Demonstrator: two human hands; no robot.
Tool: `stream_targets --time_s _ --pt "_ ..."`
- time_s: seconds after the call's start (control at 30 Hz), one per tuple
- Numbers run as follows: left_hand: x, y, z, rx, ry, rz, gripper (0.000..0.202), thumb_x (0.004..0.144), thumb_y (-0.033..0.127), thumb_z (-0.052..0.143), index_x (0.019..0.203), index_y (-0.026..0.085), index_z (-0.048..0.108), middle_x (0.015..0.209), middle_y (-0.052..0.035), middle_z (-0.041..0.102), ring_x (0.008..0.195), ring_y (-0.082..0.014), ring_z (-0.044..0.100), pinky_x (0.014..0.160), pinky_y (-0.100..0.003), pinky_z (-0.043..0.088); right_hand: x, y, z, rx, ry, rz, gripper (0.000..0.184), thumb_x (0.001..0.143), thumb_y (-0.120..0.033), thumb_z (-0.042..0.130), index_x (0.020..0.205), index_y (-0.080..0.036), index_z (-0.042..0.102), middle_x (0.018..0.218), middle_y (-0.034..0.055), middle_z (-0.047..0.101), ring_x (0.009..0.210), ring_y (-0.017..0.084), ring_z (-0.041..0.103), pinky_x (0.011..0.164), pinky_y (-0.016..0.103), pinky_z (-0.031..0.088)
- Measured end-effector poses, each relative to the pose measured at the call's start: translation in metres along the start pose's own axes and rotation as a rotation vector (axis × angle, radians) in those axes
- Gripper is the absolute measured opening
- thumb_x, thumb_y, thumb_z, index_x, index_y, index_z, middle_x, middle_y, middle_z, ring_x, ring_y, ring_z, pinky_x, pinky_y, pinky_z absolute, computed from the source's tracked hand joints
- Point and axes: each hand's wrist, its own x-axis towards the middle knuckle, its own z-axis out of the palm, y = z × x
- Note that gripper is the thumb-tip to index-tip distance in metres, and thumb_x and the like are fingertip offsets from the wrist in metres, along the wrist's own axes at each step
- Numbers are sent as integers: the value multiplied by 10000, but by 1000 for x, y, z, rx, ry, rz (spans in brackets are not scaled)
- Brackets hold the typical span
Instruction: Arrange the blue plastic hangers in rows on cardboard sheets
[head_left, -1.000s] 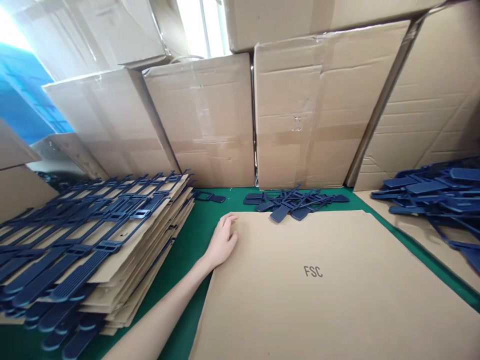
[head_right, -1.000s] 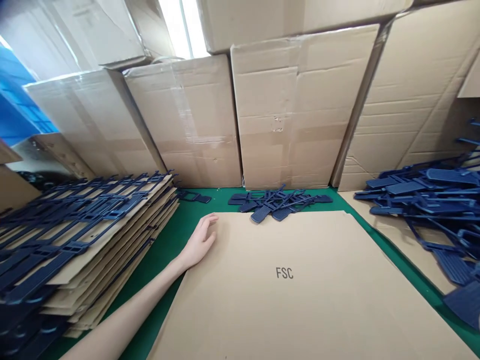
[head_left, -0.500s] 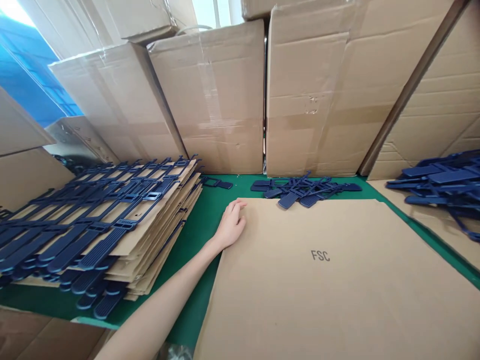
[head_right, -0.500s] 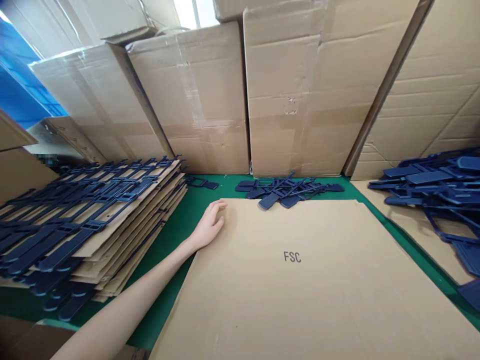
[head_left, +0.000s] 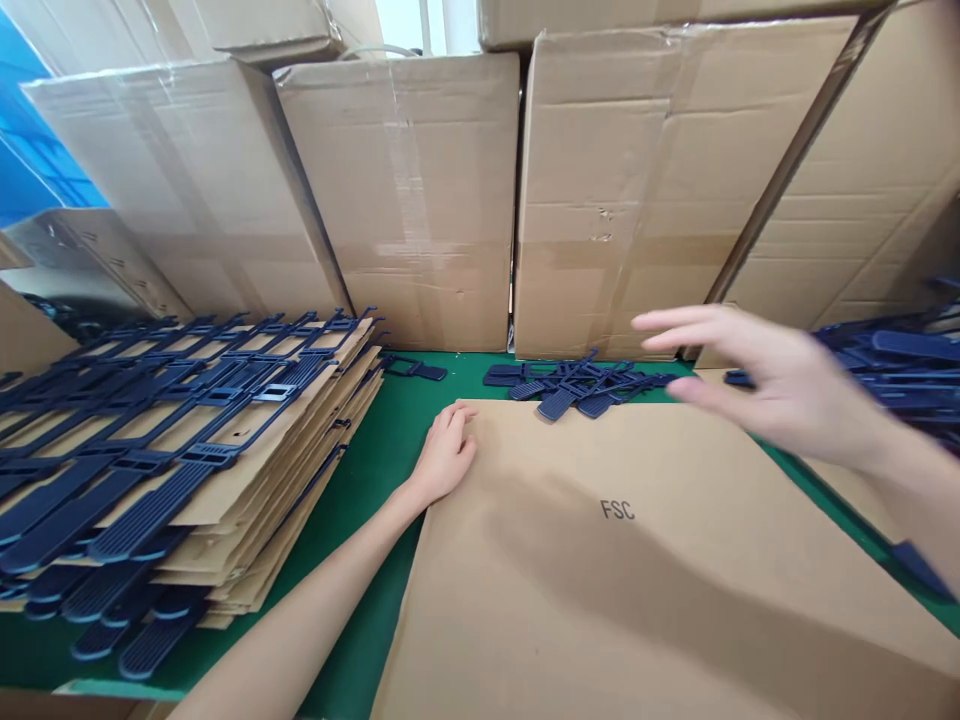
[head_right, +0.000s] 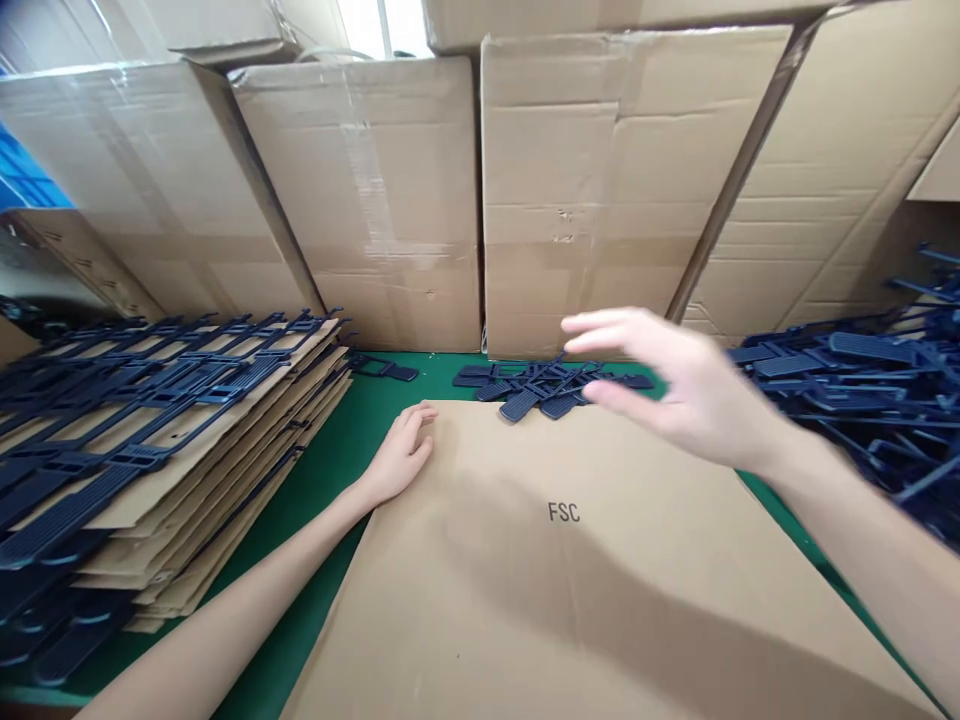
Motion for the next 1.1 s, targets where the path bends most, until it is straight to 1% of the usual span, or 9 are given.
stream_targets --time_s 0.1,0.13,0.2,0.3,0.47,0.57,0.73,0.87,1.1 --pt "0 0 -1 0 -11 -26 357 829 129 404 1172 183 486 1316 -132 459 1312 -273 368 1070 -483 326 -14 34 45 -79 -204 14 427 891 -467 531 1269 -269 525 1385 91 470 1255 310 454 1021 535 403" --pt "0 -1 -2 -2 -14 -31 356 833 136 403 1175 185 485 1323 -131 455 1313 -273 366 1072 -486 323 -22 47 62 -110 -229 31 446 900 -461 509 1290 -245 502 1413 111 436 1282 315 423 1027 547 392" --pt "1 -2 -3 -11 -13 -28 352 837 148 406 1177 192 486 1335 -125 451 1315 -269 365 1080 -487 313 -40 68 93 -165 -240 56 389 906 -428 498 1233 -220 535 1426 125 415 1316 320 376 1042 558 364" --pt "2 -3 -5 -23 0 -9 342 835 162 421 1166 208 494 1344 -111 451 1306 -258 385 1084 -480 312 -61 82 117 -75 -220 109 282 944 -335 415 1163 -219 552 1353 121 484 1257 265 454 1027 494 403" --pt "5 -5 -7 -18 -6 14 311 860 201 416 1164 206 484 1352 -118 443 1327 -258 367 1085 -486 310 -66 78 117 15 -178 136 243 933 -295 434 1117 -195 559 1242 134 549 1184 243 496 998 452 433" --pt "6 -7 -7 -9 -26 12 308 871 206 401 1171 201 472 1367 -123 430 1340 -256 346 1090 -489 301 -64 79 115 16 -182 145 257 937 -300 428 1129 -192 560 1249 139 544 1199 246 483 1009 452 421" --pt "7 -8 -9 22 -71 1 332 836 146 372 1137 199 503 1383 -118 412 1334 -262 348 1089 -513 295 -65 81 115 7 -190 144 271 944 -310 411 1135 -207 573 1257 132 544 1201 245 490 1007 450 420" --pt "6 -7 -11 41 -92 14 311 840 157 377 1103 213 531 1382 -105 409 1348 -275 323 1089 -538 285 -65 81 116 4 -179 144 274 945 -308 410 1138 -206 574 1251 133 546 1195 246 493 1003 447 421" --pt "7 -6 -13 89 -109 50 311 856 174 370 1120 207 531 1376 -117 420 1346 -282 330 1078 -529 308 -65 81 115 8 -193 140 280 952 -319 399 1136 -192 569 1248 134 541 1195 241 484 1007 429 417"
